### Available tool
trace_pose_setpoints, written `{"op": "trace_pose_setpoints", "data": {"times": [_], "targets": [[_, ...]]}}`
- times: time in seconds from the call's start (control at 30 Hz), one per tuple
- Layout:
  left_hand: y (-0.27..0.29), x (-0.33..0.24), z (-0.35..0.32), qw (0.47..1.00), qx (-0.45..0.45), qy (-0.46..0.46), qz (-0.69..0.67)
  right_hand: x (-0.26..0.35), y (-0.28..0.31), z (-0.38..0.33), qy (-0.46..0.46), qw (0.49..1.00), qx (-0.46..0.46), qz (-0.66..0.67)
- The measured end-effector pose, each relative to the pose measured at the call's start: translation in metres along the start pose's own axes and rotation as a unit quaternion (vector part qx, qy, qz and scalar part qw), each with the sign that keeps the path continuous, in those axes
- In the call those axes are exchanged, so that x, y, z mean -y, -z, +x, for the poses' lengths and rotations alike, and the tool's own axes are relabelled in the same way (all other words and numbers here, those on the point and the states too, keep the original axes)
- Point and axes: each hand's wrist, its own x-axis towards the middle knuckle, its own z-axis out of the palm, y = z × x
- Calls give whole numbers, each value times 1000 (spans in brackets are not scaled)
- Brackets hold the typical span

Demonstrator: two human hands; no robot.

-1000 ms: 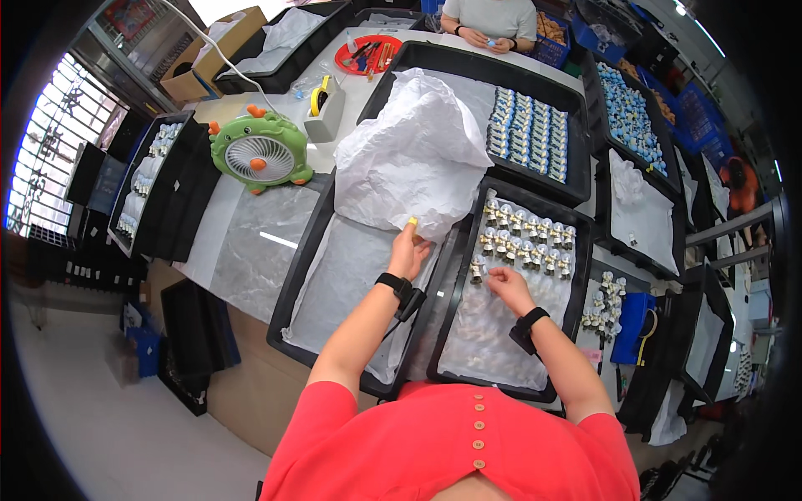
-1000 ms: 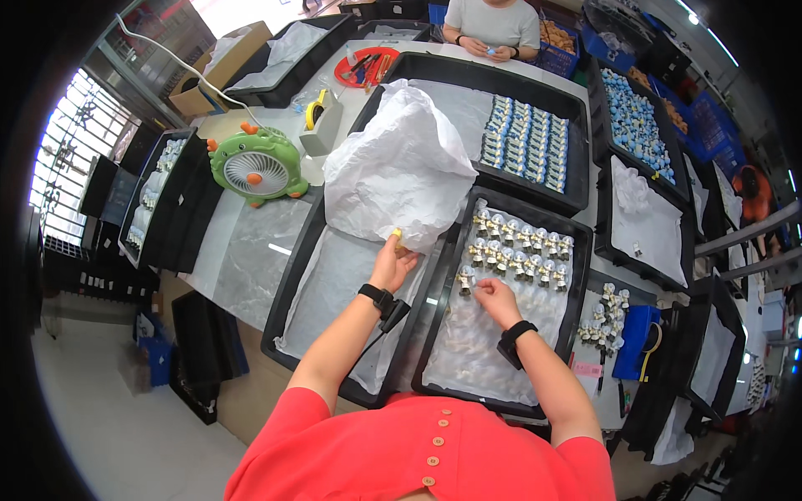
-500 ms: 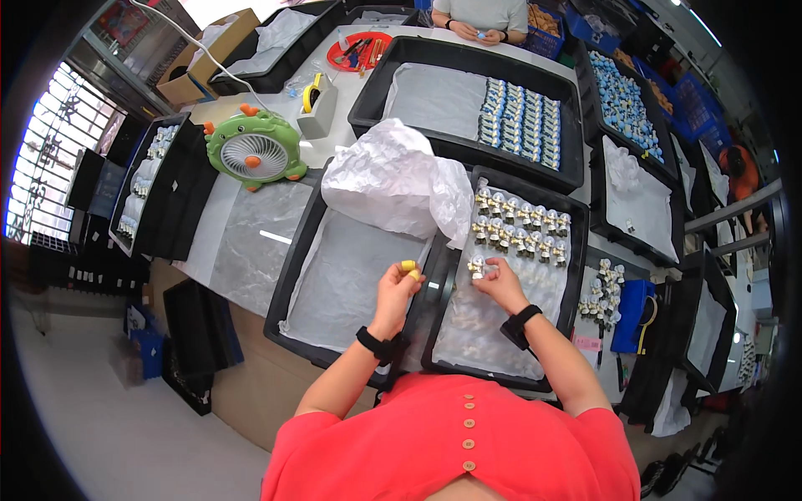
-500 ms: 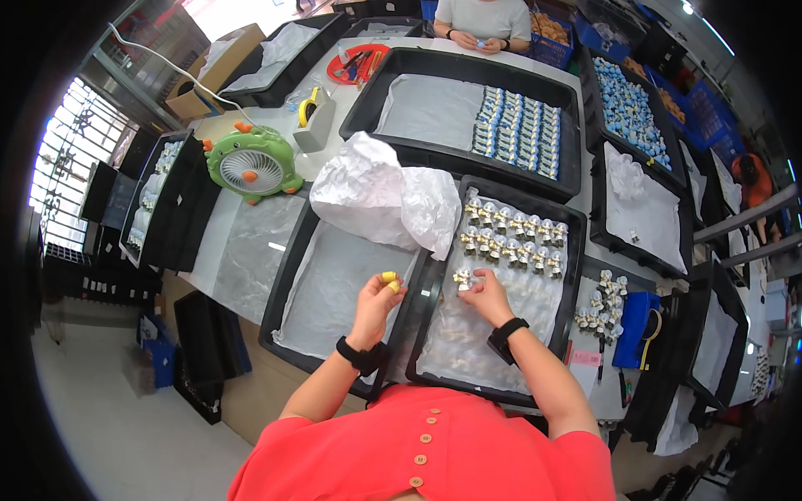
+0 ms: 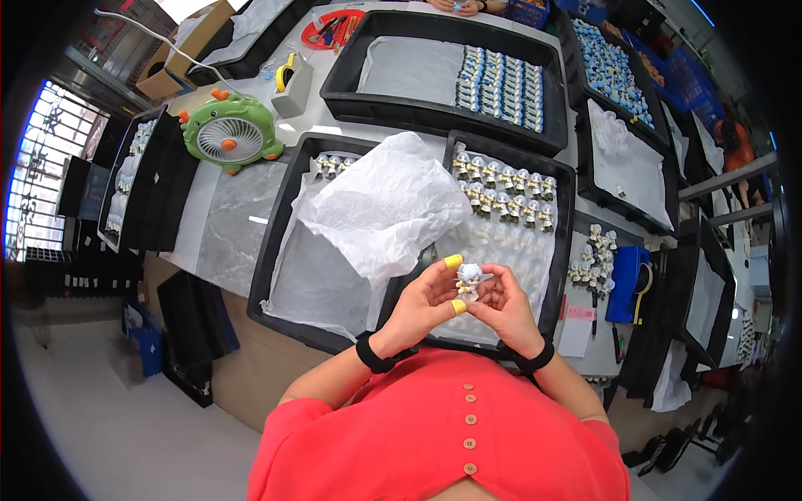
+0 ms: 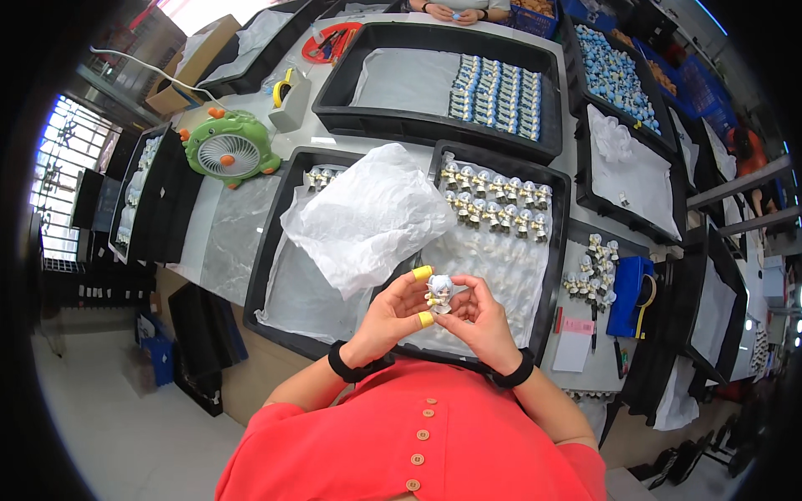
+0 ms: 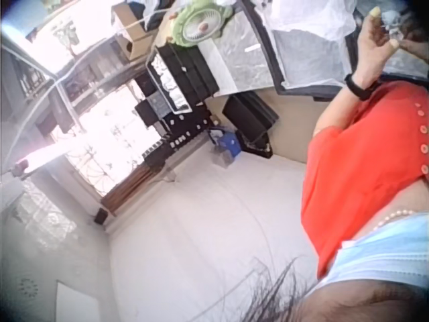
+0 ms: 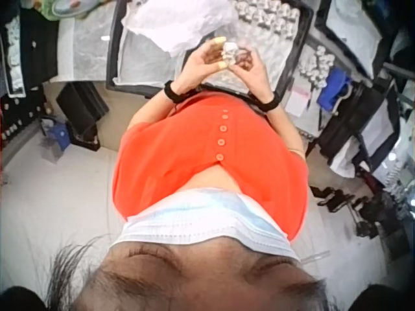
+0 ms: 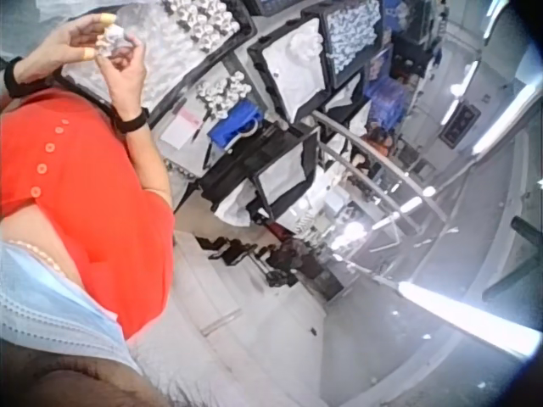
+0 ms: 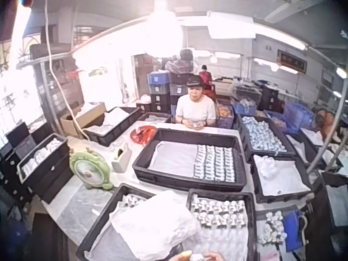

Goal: The person assembles small cylindrical components by hand, picking them from trays and joining them together. They place the assembled units into a tray lined with white tissue paper. The person occasionally adjusts the tissue paper and handles the components one by one.

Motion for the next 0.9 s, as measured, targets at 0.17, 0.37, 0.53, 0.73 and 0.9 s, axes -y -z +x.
{"op": "trace_pose_setpoints", "data": {"times": [0.17, 0.37, 0.53, 0.73, 0.9], "targets": [[-10, 2, -7, 998, 4, -28, 57, 3, 5, -11, -16, 998, 27, 56], [-16, 7, -11, 994, 16, -67, 82, 3, 9, -22, -13, 995, 59, 86], [-25, 3, -14, 987, 22, -85, 132, 4, 9, -29, 19, 997, 42, 60], [-35, 9, -20, 983, 23, -104, 149, 1, 10, -35, 248, 937, -81, -234], [-35, 17, -18, 975, 21, -149, 163, 3, 10, -39, 317, 891, -137, -296]]}}
